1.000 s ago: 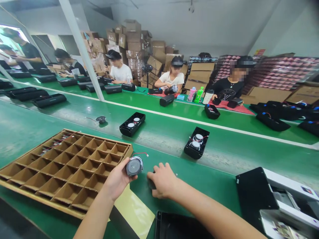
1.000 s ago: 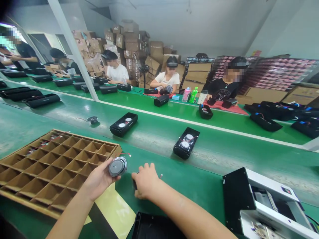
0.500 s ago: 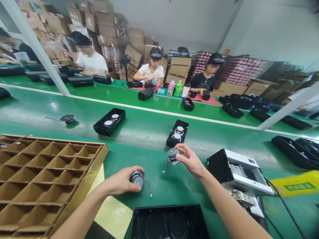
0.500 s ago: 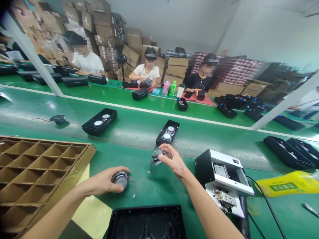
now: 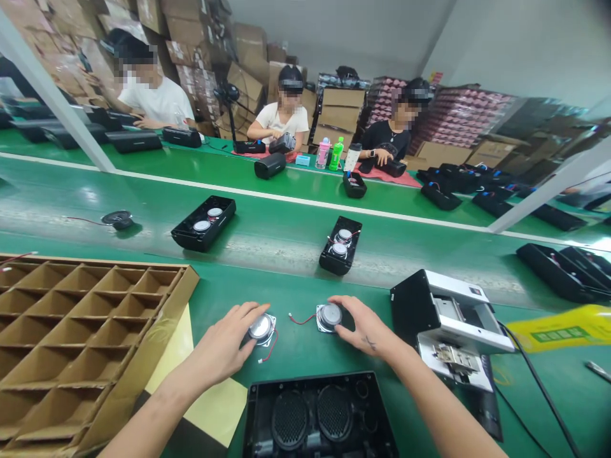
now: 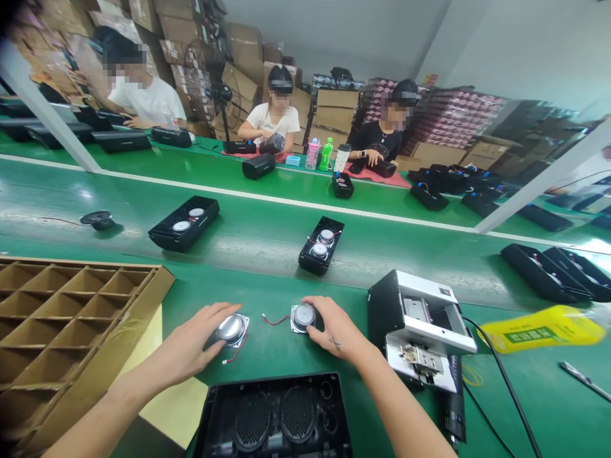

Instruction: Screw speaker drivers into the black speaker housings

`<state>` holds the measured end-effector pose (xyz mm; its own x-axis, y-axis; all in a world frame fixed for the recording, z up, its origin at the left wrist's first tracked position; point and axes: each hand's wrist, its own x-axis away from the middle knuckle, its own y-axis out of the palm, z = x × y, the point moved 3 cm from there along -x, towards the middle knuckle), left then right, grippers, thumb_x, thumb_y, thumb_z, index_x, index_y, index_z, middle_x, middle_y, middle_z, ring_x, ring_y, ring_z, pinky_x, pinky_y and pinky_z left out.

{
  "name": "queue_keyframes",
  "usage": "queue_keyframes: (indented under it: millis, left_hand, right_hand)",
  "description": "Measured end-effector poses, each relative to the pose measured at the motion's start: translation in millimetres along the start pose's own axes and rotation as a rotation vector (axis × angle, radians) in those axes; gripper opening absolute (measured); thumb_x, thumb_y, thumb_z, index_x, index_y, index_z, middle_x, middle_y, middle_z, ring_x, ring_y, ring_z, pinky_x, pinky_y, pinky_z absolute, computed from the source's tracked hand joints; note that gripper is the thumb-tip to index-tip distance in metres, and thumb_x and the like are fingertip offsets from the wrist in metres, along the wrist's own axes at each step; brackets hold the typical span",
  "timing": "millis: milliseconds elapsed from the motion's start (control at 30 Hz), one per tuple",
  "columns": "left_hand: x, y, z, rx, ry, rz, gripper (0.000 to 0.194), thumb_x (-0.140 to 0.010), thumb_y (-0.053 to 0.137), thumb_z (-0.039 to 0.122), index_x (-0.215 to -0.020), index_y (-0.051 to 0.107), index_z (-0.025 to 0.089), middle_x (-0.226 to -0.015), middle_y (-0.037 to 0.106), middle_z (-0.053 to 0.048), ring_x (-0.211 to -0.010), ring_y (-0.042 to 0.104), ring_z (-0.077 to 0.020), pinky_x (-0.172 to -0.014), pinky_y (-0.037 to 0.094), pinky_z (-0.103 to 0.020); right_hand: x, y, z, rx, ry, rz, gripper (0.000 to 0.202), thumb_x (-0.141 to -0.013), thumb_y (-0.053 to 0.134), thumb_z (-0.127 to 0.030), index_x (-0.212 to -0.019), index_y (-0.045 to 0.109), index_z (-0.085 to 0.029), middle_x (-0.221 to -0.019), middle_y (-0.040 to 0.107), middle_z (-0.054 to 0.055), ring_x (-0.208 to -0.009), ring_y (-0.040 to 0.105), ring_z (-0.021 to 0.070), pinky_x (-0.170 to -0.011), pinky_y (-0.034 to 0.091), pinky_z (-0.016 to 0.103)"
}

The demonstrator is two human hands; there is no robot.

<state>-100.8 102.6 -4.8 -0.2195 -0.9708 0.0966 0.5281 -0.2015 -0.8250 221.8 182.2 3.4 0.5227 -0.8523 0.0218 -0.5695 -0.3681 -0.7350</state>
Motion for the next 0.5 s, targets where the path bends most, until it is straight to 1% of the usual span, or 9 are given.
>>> queue_keyframes:
  millis: [67,133,200,233,300,367,400,433,500]
  left_hand:
    - [-3.6,0.1,3.5,0.017,0.039,-0.008,0.058,-0.09,0.053,0.018,-0.146,0.058,0.032,-0.148,0.062,-0.006,-0.128,0.058,-0.0328,-0.105,0.051,-0.051]
    - [-6.7,-2.8,6.5,0.044,0.055,-0.003,0.051,-0.087,0.057,0.018,-0.136,0.066,0.03,-0.139,0.068,-0.006,-0.122,0.062,-0.0322,-0.105,0.052,-0.05]
    - [-7.0,-8.1,9.0,0.087,0.036,0.02,0.044,-0.085,0.06,0.02,-0.128,0.07,0.027,-0.132,0.071,-0.007,-0.115,0.066,-0.0315,-0.101,0.054,-0.048]
    - [-5.5,-11.2,10.5,0.115,0.014,0.035,0.041,-0.085,0.062,0.022,-0.125,0.07,0.027,-0.13,0.073,-0.007,-0.109,0.068,-0.0306,-0.097,0.057,-0.046]
    - [1.3,-17.0,15.4,0.188,-0.036,0.069,0.037,-0.088,0.065,0.03,-0.124,0.07,0.026,-0.126,0.074,-0.008,-0.099,0.072,-0.0281,-0.087,0.062,-0.042]
    - [12.4,-20.7,24.4,0.28,-0.071,0.099,0.039,-0.091,0.065,0.04,-0.127,0.068,0.026,-0.121,0.076,-0.007,-0.096,0.075,-0.0257,-0.083,0.065,-0.038]
    - [18.7,-21.2,30.4,0.321,-0.079,0.108,0.041,-0.092,0.064,0.044,-0.129,0.067,0.026,-0.12,0.077,-0.007,-0.098,0.076,-0.0248,-0.084,0.066,-0.037]
    - [25.2,-20.8,37.1,0.372,-0.087,0.115,0.043,-0.093,0.063,0.047,-0.131,0.066,0.026,-0.118,0.078,-0.007,-0.101,0.077,-0.0245,-0.086,0.067,-0.035]
    - [37.7,-17.3,50.3,0.498,-0.107,0.128,0.047,-0.092,0.064,0.053,-0.132,0.067,0.027,-0.12,0.079,-0.008,-0.103,0.079,-0.0254,-0.09,0.067,-0.036]
  right_hand:
    - [-0.4,-0.8,-3.6,0.071,-0.007,-0.043,0.057,-0.083,0.071,-0.016,-0.139,0.062,-0.023,-0.132,0.067,0.012,-0.124,0.059,0.0302,-0.112,0.044,0.052]
    - [-3.9,-0.7,-5.6,0.107,0.006,-0.06,0.055,-0.084,0.074,-0.02,-0.138,0.065,-0.023,-0.131,0.067,0.013,-0.122,0.059,0.0316,-0.112,0.044,0.053]
    - [-7.8,-2.4,-7.3,0.104,0.036,-0.049,0.05,-0.082,0.078,-0.022,-0.132,0.07,-0.021,-0.125,0.069,0.013,-0.113,0.063,0.0309,-0.107,0.047,0.053]
    - [-8.8,-4.4,-9.0,0.085,0.053,-0.036,0.048,-0.08,0.08,-0.022,-0.128,0.071,-0.02,-0.12,0.07,0.013,-0.107,0.066,0.03,-0.103,0.05,0.051]
    - [-6.4,-10.7,-15.8,0.012,0.088,0.005,0.045,-0.081,0.079,-0.025,-0.125,0.071,-0.018,-0.111,0.072,0.012,-0.095,0.069,0.0272,-0.091,0.058,0.046]
    - [3.6,-17.7,-28.5,-0.091,0.12,0.058,0.046,-0.088,0.074,-0.035,-0.131,0.066,-0.018,-0.106,0.074,0.011,-0.085,0.072,0.0247,-0.076,0.062,0.041]
    - [11.5,-20.3,-36.9,-0.141,0.129,0.089,0.048,-0.092,0.07,-0.039,-0.134,0.062,-0.019,-0.107,0.074,0.011,-0.085,0.073,0.0241,-0.073,0.063,0.039]
    - [21.1,-21.8,-46.3,-0.187,0.132,0.117,0.048,-0.094,0.067,-0.042,-0.137,0.06,-0.02,-0.108,0.074,0.011,-0.087,0.073,0.0237,-0.072,0.064,0.038]
    - [43.1,-20.3,-66.0,-0.271,0.106,0.156,0.048,-0.093,0.068,-0.04,-0.137,0.06,-0.023,-0.118,0.072,0.011,-0.101,0.073,0.0244,-0.079,0.066,0.036]
